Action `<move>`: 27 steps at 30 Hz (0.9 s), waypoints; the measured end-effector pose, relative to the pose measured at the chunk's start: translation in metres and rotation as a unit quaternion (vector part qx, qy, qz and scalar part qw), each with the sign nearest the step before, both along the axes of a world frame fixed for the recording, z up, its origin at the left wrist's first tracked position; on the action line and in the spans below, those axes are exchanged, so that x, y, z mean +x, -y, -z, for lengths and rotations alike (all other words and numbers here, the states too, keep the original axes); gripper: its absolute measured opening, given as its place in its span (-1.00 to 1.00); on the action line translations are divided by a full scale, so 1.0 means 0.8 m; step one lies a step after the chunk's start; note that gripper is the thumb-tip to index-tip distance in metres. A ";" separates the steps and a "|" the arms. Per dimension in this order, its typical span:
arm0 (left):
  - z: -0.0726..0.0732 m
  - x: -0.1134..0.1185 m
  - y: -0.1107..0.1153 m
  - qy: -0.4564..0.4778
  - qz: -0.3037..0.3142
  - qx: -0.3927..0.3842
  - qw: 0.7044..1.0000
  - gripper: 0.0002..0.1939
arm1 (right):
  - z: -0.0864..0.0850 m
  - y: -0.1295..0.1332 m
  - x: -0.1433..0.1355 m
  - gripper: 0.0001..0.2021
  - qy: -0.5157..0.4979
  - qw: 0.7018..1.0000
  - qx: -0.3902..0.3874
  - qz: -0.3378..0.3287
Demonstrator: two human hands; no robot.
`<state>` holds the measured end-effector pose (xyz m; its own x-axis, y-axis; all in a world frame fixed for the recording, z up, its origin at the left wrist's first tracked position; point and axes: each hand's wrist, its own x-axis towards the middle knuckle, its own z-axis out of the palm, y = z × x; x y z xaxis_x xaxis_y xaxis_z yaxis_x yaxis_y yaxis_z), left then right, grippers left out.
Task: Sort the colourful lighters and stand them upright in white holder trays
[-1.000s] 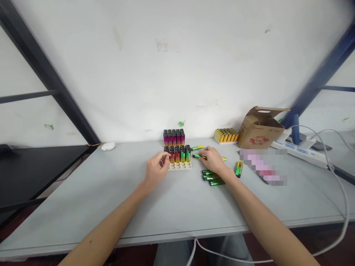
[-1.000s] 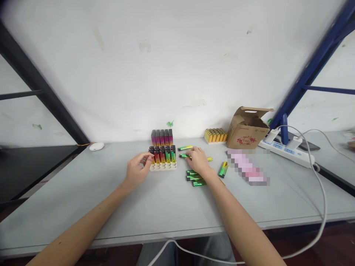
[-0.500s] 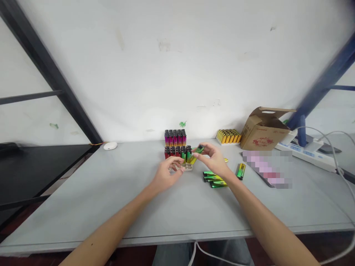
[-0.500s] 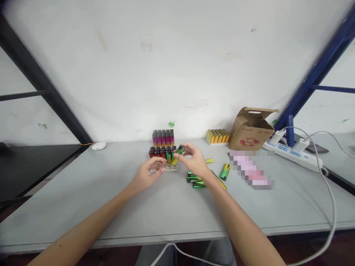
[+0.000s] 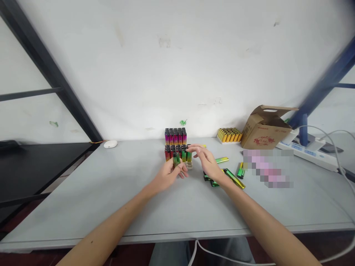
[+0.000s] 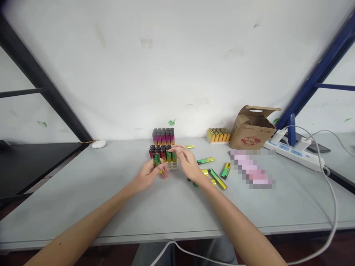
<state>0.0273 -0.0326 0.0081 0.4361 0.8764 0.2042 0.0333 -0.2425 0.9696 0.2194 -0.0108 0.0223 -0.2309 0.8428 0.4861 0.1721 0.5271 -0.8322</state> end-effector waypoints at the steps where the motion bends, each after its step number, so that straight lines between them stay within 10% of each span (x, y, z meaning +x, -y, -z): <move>1: 0.000 0.000 -0.001 0.023 -0.002 -0.012 1.000 -0.73 | 0.002 -0.003 0.002 -0.55 -0.008 1.000 -0.005 0.020; 12: -0.022 -0.010 -0.007 0.185 0.038 -0.189 0.964 -0.53 | 0.011 -0.015 0.009 -0.52 -0.074 0.993 -0.032 0.091; 27: -0.017 -0.010 -0.008 0.190 0.057 -0.223 0.954 -0.64 | 0.009 -0.014 0.009 -0.54 -0.079 0.992 -0.022 0.100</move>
